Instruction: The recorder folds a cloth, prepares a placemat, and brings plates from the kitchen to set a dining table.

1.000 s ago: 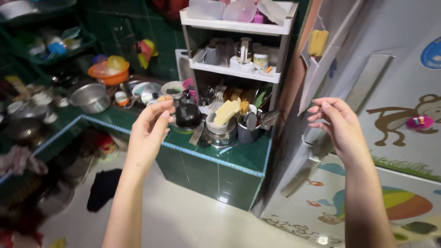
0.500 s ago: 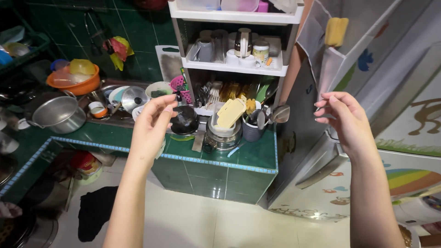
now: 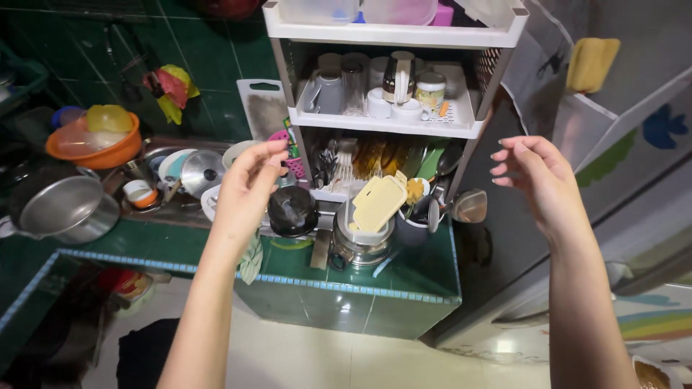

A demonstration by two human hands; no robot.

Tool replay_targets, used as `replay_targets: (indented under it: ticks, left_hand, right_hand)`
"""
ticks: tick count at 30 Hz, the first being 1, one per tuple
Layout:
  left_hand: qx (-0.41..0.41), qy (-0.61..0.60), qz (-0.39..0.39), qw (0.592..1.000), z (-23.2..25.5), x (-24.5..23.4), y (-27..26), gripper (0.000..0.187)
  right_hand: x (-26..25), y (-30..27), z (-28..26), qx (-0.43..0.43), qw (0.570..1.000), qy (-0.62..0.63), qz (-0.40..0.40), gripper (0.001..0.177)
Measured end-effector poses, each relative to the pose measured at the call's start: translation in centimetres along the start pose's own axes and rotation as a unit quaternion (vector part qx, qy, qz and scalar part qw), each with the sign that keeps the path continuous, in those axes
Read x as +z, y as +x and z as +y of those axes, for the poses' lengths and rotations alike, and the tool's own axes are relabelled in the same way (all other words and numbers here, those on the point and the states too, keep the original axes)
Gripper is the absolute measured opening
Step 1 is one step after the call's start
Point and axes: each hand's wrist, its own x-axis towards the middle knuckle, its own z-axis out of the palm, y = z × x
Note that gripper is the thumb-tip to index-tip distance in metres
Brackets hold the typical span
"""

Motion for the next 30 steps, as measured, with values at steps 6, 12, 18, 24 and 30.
replay_targets:
  ticks: [6, 12, 18, 24, 30]
  left_hand:
    - [-0.007, 0.001, -0.017, 1.000, -1.3, 0.6, 5.1, 0.031]
    - [0.015, 0.004, -0.046, 0.999, -3.8, 1.0, 10.0, 0.029]
    - [0.056, 0.004, -0.074, 0.996, -7.2, 1.5, 14.5, 0.030]
    - [0.096, 0.018, -0.104, 0.990, -14.0, 1.9, 18.0, 0.033]
    - [0.086, 0.025, -0.174, 0.981, -23.0, 2.1, 21.9, 0.032]
  right_hand:
    - [1.7, 4.1, 0.1, 0.019, 0.999, -0.041, 0.011, 0.024]
    - [2.9, 8.5, 1.0, 0.011, 0.999, -0.029, -0.006, 0.024]
    - [4.9, 12.7, 2.6, 0.013, 0.999, -0.015, -0.030, 0.023]
    - [6.4, 14.4, 5.7, 0.036, 0.999, -0.001, -0.027, 0.024]
    - [8.3, 15.3, 11.0, 0.102, 0.990, -0.041, -0.093, 0.035]
